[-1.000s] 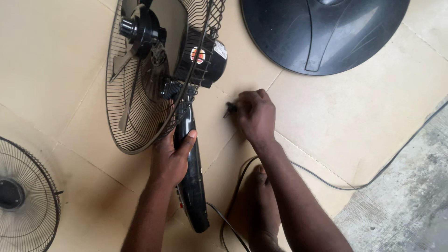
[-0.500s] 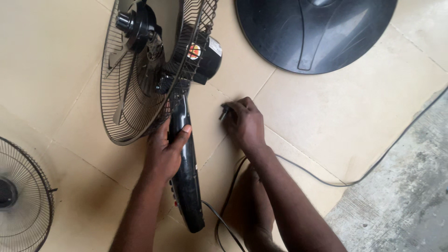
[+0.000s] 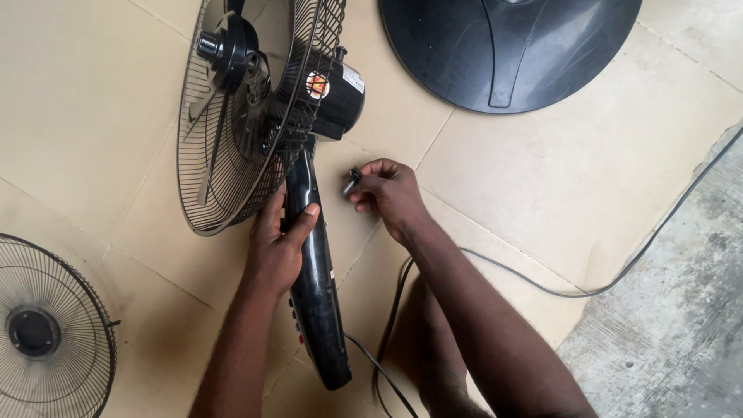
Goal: The person assembles a standing fan by attaching the motor housing to the stand, securing it with a knob, and adjusting the tilt mechanism. The person uses hands to align and tighten components.
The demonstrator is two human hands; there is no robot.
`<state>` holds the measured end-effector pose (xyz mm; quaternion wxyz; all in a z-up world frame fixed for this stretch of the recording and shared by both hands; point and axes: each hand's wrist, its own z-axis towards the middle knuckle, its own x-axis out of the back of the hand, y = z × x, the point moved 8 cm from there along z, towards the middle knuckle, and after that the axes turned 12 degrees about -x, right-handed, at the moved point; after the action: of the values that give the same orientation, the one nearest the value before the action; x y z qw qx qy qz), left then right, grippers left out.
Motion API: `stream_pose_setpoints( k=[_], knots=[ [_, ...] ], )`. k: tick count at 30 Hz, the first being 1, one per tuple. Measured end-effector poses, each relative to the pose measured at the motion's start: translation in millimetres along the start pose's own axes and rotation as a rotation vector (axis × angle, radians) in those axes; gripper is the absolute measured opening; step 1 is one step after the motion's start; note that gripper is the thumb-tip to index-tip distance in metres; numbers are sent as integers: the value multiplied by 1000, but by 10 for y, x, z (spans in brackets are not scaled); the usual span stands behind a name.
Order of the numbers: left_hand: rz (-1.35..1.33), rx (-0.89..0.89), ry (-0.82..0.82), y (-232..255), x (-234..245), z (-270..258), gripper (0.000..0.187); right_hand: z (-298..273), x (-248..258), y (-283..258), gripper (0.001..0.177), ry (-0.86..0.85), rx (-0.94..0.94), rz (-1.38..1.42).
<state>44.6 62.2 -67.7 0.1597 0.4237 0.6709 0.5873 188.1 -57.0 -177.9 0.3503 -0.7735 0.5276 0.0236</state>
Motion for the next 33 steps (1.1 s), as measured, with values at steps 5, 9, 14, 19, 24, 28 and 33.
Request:
stream_pose_setpoints(
  k=[5, 9, 14, 19, 24, 28, 33],
  knots=[
    [33, -64, -20, 101, 6, -2, 73, 23, -75, -60, 8, -60, 4, 110],
    [316, 195, -41, 139, 58, -82, 68, 49, -183, -122, 10, -90, -63, 226],
    [626, 68, -112, 514, 10, -64, 63, -19, -461, -115, 14, -246, -101, 320],
    [701, 23, -184, 809, -107, -9, 67, -97, -623, -220, 19, -364, -46, 374],
    [723, 149, -216, 722, -99, 9, 68, 97, -399, -309, 16, -209, -66, 424],
    [664, 10, -178, 676, -72, 25, 63, 313, -257, -572, 15, -274, 44, 549],
    [544, -64, -148, 686, -49, 27, 65, 542, -338, -861, 21, -429, 37, 493]
  ],
)
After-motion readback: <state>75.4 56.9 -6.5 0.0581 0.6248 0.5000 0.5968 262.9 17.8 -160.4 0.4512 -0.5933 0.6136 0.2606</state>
